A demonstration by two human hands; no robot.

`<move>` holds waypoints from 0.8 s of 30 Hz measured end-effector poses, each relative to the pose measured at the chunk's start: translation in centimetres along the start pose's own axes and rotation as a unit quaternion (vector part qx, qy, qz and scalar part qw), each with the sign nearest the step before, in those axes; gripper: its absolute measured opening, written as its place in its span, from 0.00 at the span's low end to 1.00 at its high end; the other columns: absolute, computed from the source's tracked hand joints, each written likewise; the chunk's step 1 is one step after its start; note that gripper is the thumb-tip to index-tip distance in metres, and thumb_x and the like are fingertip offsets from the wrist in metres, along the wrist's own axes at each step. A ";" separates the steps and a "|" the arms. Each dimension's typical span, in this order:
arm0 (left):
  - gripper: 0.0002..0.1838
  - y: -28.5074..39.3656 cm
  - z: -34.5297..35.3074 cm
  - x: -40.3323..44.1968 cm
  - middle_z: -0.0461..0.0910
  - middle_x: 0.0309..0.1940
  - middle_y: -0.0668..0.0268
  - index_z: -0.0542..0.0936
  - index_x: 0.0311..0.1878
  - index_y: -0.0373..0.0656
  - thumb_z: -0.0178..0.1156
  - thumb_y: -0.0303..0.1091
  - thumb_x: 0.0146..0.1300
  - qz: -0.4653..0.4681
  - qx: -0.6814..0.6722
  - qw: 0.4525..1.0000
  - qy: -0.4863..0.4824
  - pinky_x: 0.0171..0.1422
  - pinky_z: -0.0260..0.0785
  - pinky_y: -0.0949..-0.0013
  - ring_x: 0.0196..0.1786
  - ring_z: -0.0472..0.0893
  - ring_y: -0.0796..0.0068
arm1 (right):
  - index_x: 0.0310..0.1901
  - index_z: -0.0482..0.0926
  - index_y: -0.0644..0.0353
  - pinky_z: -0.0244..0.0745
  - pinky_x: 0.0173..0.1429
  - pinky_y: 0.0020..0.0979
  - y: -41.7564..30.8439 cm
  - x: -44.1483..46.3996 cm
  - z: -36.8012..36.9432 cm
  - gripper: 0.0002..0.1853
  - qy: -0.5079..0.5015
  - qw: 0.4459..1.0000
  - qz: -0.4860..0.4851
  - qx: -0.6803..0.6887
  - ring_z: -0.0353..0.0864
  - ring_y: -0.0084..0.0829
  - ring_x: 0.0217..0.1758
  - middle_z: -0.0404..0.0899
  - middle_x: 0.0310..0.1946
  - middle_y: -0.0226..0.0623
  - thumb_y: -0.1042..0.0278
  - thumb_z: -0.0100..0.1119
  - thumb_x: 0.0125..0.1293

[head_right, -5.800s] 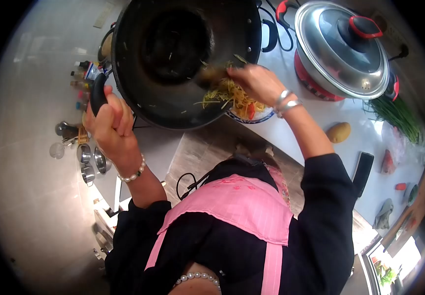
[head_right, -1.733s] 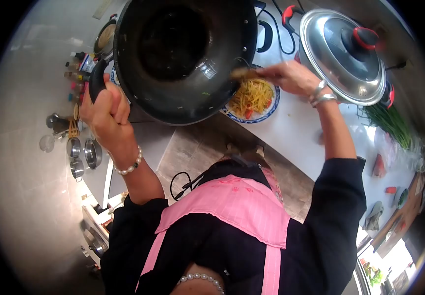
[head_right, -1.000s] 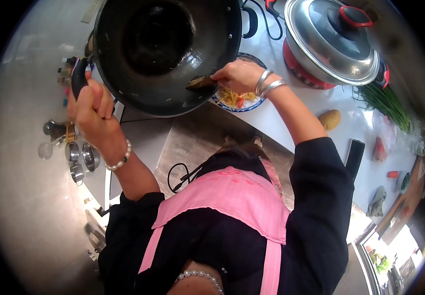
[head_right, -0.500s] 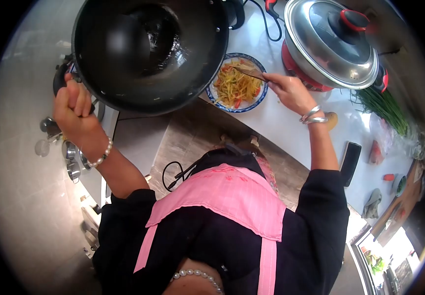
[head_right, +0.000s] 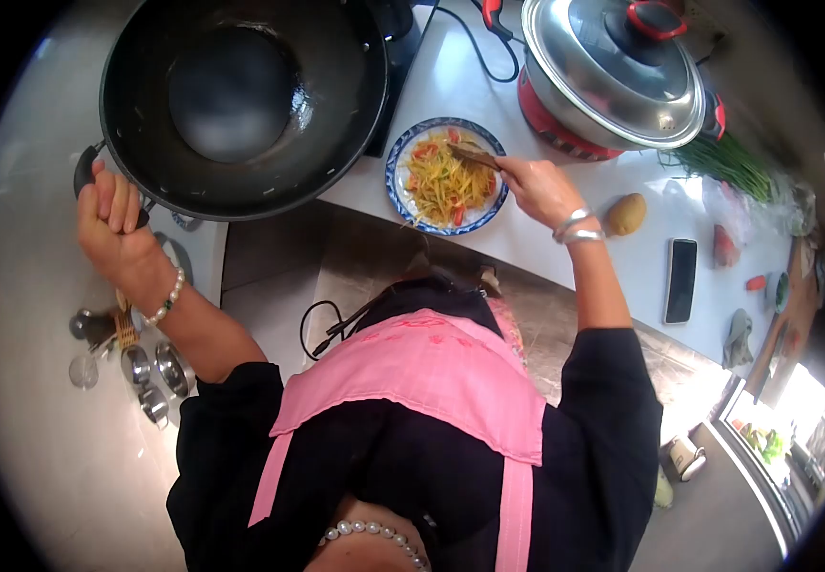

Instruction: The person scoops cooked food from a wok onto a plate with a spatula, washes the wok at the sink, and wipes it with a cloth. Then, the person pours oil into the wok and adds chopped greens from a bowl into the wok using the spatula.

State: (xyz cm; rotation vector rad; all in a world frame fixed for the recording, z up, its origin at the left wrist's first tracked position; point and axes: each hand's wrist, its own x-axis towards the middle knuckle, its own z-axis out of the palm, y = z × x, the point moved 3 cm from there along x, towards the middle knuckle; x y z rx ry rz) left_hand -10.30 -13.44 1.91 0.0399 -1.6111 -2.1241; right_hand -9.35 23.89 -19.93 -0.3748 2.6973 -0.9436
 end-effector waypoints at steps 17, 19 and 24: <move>0.07 -7.3 -3.4 11.9 0.58 0.15 0.72 0.67 0.36 0.29 0.43 0.24 0.58 -0.153 -0.171 0.963 -0.143 0.14 0.47 0.82 0.13 0.54 0.86 | 0.51 0.74 0.55 0.63 0.20 0.23 -7.0 -7.4 4.9 0.14 -0.046 0.968 0.120 0.216 0.65 0.19 0.14 0.68 0.16 0.30 0.69 0.47 0.65; 0.07 -7.9 -4.2 13.1 0.58 0.15 0.72 0.67 0.35 0.29 0.43 0.24 0.59 -0.178 -0.197 0.952 -0.153 0.14 0.47 0.82 0.13 0.54 0.86 | 0.50 0.74 0.56 0.66 0.22 0.27 -6.8 -7.0 5.0 0.14 -0.047 0.982 0.093 0.156 0.69 0.25 0.15 0.72 0.18 0.36 0.70 0.48 0.63; 0.10 -9.8 -6.7 16.2 0.59 0.15 0.72 0.66 0.34 0.27 0.41 0.26 0.61 -0.207 -0.244 0.937 -0.142 0.14 0.48 0.82 0.12 0.55 0.86 | 0.50 0.74 0.55 0.70 0.31 0.34 -4.7 -3.8 6.5 0.14 -0.003 0.998 0.006 0.070 0.75 0.41 0.24 0.77 0.30 0.46 0.70 0.49 0.61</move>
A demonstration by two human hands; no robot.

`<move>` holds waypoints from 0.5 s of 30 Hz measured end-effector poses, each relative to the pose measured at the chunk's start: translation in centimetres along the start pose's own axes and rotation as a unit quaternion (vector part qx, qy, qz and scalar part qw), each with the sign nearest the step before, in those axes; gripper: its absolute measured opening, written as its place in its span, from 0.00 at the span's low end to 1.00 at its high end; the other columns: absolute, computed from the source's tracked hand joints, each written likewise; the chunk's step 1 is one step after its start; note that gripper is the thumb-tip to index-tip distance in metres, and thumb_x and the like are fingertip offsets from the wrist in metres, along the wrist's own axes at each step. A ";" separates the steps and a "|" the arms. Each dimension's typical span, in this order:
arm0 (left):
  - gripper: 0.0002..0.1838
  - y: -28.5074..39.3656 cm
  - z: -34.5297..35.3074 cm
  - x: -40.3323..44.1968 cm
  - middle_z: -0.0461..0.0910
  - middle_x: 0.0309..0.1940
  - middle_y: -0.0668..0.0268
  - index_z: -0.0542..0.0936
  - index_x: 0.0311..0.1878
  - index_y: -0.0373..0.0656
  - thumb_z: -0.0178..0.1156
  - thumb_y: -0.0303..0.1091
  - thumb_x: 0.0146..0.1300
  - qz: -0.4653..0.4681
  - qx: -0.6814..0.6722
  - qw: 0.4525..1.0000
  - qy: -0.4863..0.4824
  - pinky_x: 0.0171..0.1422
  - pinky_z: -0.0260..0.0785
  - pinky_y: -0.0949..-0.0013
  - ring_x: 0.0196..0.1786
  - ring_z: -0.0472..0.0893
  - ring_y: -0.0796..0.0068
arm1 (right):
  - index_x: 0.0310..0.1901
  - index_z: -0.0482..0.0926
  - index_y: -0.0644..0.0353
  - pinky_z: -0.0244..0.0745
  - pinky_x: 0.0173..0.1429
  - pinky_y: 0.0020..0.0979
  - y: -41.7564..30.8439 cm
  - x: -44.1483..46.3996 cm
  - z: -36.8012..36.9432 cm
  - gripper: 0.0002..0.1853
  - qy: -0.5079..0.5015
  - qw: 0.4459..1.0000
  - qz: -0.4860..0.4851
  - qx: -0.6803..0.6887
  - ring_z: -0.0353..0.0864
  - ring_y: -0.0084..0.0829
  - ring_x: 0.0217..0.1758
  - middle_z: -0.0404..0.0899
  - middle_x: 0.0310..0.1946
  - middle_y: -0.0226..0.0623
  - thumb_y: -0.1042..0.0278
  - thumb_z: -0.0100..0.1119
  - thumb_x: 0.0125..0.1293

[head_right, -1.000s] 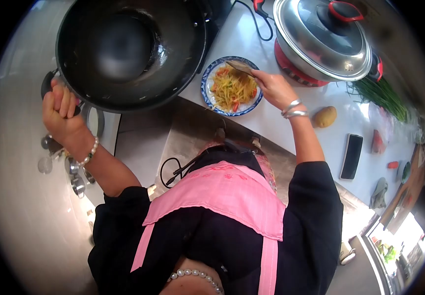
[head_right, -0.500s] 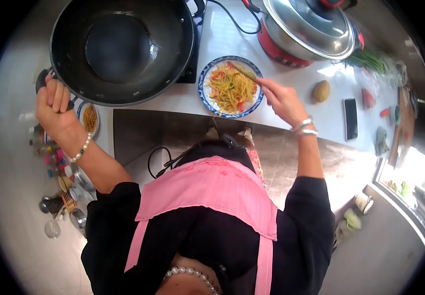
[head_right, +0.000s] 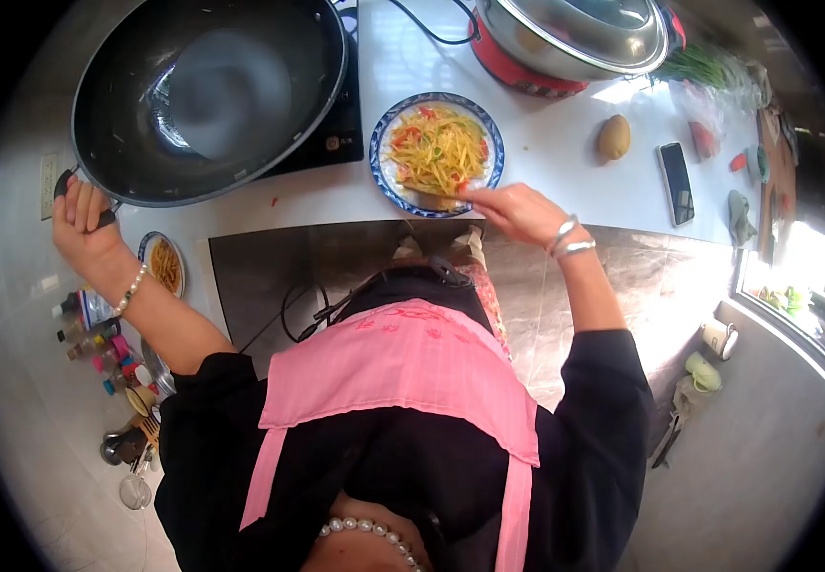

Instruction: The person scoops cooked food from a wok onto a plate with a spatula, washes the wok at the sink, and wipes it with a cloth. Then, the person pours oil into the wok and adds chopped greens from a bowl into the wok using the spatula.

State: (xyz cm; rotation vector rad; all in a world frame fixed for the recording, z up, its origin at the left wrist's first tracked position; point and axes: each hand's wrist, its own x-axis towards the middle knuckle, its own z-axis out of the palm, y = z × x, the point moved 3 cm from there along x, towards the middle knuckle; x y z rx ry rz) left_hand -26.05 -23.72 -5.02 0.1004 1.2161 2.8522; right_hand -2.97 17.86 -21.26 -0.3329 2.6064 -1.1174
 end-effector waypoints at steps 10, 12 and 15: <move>0.10 0.0 -5.5 1.6 0.57 0.12 0.73 0.62 0.28 0.33 0.38 0.29 0.63 -0.058 -0.044 0.996 0.057 0.13 0.48 0.81 0.10 0.55 0.85 | 0.50 0.75 0.53 0.68 0.27 0.29 0.9 -2.1 -1.2 0.14 -0.037 0.997 0.063 0.017 0.72 0.31 0.19 0.73 0.18 0.39 0.69 0.49 0.62; 0.10 -0.5 -6.8 1.1 0.57 0.12 0.73 0.62 0.28 0.33 0.38 0.29 0.63 -0.063 -0.054 0.993 0.087 0.13 0.48 0.82 0.10 0.55 0.85 | 0.48 0.76 0.54 0.69 0.28 0.29 1.5 -0.9 -2.0 0.14 -0.028 0.999 0.032 0.011 0.71 0.31 0.18 0.76 0.22 0.38 0.69 0.49 0.61; 0.10 -1.2 -11.2 1.0 0.56 0.11 0.73 0.62 0.30 0.30 0.38 0.28 0.63 -0.100 -0.097 0.985 0.099 0.12 0.47 0.81 0.10 0.55 0.85 | 0.48 0.76 0.54 0.69 0.29 0.30 1.1 -0.8 -3.1 0.14 -0.035 0.997 0.049 0.038 0.72 0.31 0.19 0.78 0.25 0.39 0.69 0.50 0.60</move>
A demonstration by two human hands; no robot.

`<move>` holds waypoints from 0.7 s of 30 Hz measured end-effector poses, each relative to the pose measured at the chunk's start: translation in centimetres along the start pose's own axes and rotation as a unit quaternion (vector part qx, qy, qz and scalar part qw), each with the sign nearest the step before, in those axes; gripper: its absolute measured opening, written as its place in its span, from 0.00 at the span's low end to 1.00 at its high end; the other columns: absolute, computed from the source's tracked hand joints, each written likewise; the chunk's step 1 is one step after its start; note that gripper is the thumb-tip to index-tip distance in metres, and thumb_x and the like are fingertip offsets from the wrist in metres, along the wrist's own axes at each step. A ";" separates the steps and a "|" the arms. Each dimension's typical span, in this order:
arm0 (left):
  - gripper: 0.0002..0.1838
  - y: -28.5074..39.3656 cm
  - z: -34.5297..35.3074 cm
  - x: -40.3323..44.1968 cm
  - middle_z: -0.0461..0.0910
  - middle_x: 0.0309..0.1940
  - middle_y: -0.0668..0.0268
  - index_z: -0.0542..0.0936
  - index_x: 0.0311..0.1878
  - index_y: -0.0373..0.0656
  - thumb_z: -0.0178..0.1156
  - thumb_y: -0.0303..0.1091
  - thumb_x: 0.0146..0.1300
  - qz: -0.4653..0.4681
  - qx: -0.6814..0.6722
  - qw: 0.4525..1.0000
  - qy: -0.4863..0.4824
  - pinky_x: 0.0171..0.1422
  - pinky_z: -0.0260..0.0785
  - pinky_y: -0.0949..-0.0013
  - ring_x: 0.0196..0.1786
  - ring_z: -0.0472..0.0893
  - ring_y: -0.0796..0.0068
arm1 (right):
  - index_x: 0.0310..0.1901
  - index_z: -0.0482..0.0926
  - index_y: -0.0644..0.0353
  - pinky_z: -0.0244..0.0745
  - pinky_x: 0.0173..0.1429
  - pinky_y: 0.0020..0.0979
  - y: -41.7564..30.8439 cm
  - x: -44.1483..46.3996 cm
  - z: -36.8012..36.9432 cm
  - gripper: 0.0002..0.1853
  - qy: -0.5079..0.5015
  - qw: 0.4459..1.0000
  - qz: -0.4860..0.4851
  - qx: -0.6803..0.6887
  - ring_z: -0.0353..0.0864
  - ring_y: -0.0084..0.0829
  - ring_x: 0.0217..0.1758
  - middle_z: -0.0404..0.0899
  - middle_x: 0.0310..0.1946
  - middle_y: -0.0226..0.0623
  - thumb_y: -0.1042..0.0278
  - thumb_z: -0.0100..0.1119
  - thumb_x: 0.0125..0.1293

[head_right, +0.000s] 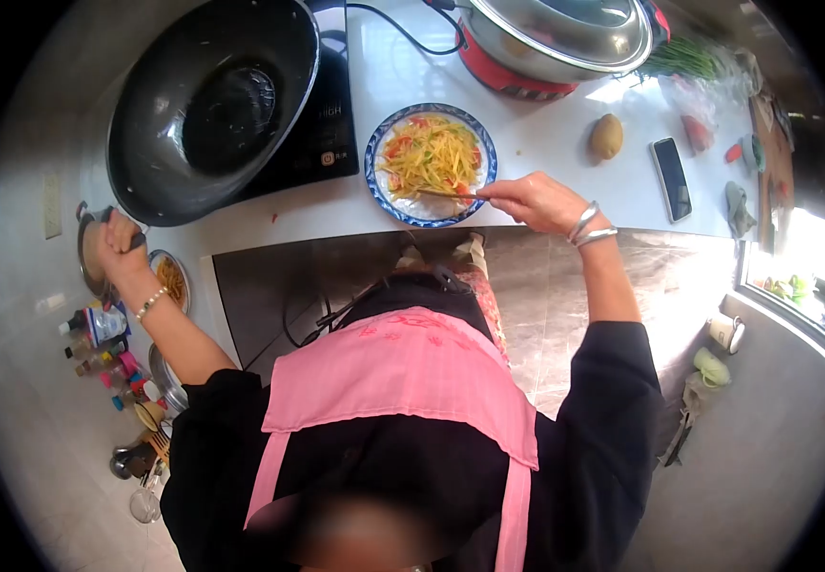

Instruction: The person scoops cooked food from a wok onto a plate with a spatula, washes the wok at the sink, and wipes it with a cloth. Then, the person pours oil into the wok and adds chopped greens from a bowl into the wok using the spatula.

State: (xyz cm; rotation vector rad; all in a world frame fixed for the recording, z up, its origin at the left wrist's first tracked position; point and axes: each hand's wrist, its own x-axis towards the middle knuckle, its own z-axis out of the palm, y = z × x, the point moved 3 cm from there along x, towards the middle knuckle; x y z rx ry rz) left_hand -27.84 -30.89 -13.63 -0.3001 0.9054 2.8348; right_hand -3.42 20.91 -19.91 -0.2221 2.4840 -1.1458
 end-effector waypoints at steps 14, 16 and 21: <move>0.09 -3.1 -2.4 0.3 0.58 0.14 0.72 0.65 0.34 0.25 0.42 0.25 0.61 -0.056 -0.079 0.995 -0.030 0.15 0.49 0.82 0.13 0.57 0.85 | 0.52 0.70 0.62 0.61 0.18 0.17 -0.9 -0.9 0.8 0.15 0.011 0.926 0.167 0.339 0.66 0.16 0.14 0.73 0.21 0.30 0.67 0.42 0.67; 0.14 -3.0 -3.3 0.3 0.60 0.15 0.70 0.67 0.35 0.29 0.41 0.34 0.64 -0.053 -0.038 0.998 -0.023 0.20 0.54 0.78 0.16 0.60 0.81 | 0.49 0.67 0.65 0.63 0.19 0.17 0.4 0.1 2.2 0.14 0.045 0.910 0.139 0.387 0.69 0.18 0.15 0.74 0.22 0.34 0.65 0.41 0.68; 0.19 -4.8 -4.0 -3.9 0.69 0.23 0.66 0.69 0.35 0.38 0.43 0.47 0.62 0.134 0.177 0.952 0.211 0.31 0.61 0.74 0.26 0.66 0.75 | 0.41 0.67 0.63 0.64 0.17 0.18 0.6 2.1 3.9 0.10 0.075 0.880 0.133 0.449 0.70 0.20 0.14 0.75 0.21 0.37 0.64 0.41 0.68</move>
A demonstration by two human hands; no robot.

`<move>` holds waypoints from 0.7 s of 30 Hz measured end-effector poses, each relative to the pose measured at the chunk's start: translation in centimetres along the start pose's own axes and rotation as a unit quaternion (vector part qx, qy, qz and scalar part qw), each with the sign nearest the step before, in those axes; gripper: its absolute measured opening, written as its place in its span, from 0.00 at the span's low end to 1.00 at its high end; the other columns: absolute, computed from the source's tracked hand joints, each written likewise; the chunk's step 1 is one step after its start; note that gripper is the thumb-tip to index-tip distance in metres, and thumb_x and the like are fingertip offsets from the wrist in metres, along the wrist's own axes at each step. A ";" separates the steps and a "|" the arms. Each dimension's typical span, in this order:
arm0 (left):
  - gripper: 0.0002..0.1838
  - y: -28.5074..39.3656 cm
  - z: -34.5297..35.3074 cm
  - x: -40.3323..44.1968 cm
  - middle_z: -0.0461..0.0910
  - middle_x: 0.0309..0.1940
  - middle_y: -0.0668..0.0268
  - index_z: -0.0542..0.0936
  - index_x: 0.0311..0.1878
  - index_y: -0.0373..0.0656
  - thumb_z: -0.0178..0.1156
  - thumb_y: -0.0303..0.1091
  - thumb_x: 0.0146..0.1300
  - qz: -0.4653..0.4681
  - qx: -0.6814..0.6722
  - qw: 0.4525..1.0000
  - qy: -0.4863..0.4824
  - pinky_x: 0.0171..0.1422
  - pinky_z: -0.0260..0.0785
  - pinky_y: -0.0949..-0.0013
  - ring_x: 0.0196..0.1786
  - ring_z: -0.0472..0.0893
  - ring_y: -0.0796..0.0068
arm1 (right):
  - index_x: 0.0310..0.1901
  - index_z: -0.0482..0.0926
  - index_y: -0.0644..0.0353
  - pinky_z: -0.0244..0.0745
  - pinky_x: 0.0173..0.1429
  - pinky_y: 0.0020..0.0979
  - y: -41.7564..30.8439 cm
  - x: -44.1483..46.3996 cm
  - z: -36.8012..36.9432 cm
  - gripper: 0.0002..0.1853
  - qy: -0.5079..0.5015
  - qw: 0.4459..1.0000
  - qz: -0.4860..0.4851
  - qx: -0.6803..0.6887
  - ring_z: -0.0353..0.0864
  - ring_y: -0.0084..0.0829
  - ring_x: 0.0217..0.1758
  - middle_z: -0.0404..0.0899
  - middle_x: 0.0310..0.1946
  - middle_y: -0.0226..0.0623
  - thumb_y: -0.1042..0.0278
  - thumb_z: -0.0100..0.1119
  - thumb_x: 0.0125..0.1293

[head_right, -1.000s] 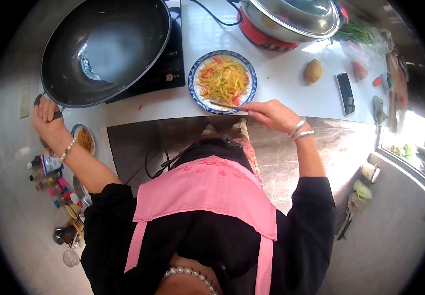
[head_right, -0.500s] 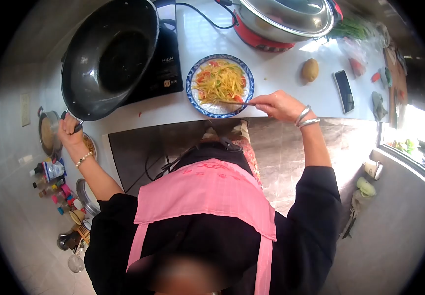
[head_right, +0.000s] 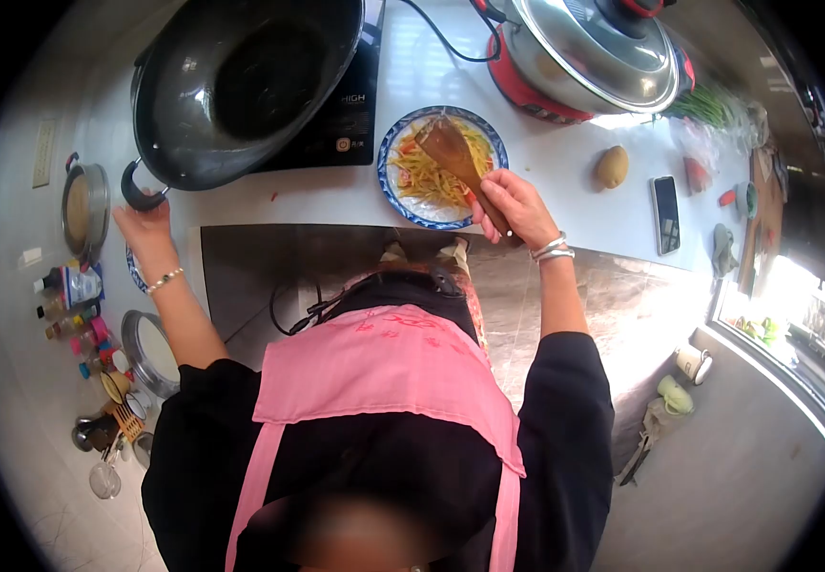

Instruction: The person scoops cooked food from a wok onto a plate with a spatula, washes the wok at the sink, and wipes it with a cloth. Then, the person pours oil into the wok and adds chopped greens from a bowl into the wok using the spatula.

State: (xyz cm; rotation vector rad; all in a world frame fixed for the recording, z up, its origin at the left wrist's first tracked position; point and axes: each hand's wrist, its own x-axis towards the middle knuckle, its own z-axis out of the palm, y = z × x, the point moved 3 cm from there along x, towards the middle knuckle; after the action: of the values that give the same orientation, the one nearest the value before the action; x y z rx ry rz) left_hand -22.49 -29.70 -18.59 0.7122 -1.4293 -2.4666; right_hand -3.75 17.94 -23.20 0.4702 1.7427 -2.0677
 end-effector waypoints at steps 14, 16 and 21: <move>0.12 -10.1 5.4 -20.0 0.79 0.28 0.63 0.74 0.42 0.33 0.51 0.30 0.59 -0.287 0.219 0.869 -0.339 0.35 0.70 0.78 0.30 0.77 0.79 | 0.39 0.69 0.61 0.61 0.20 0.17 -0.8 -2.9 1.6 0.06 0.147 0.962 -0.135 -0.185 0.66 0.15 0.19 0.71 0.24 0.29 0.71 0.51 0.62; 0.14 -13.9 8.1 -22.7 0.80 0.32 0.61 0.74 0.45 0.33 0.50 0.31 0.59 -0.282 0.206 0.844 -0.407 0.36 0.71 0.78 0.31 0.79 0.78 | 0.40 0.68 0.62 0.64 0.27 0.18 -0.1 -2.1 1.3 0.09 0.135 0.948 -0.163 -0.237 0.68 0.16 0.25 0.71 0.27 0.29 0.75 0.55 0.59; 0.17 -20.6 12.2 -28.0 0.75 0.45 0.64 0.74 0.50 0.44 0.48 0.40 0.60 -0.333 0.203 0.853 -0.347 0.45 0.72 0.67 0.47 0.75 0.71 | 0.43 0.65 0.65 0.67 0.44 0.23 0.0 -1.5 1.8 0.12 0.062 0.939 -0.259 -0.216 0.69 0.23 0.38 0.67 0.36 0.33 0.77 0.55 0.59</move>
State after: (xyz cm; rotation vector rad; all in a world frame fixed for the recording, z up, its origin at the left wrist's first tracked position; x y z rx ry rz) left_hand -3.09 1.35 -22.62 0.4236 -2.3451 -3.1912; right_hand -2.44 16.24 -22.13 -0.0002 2.5265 -1.8955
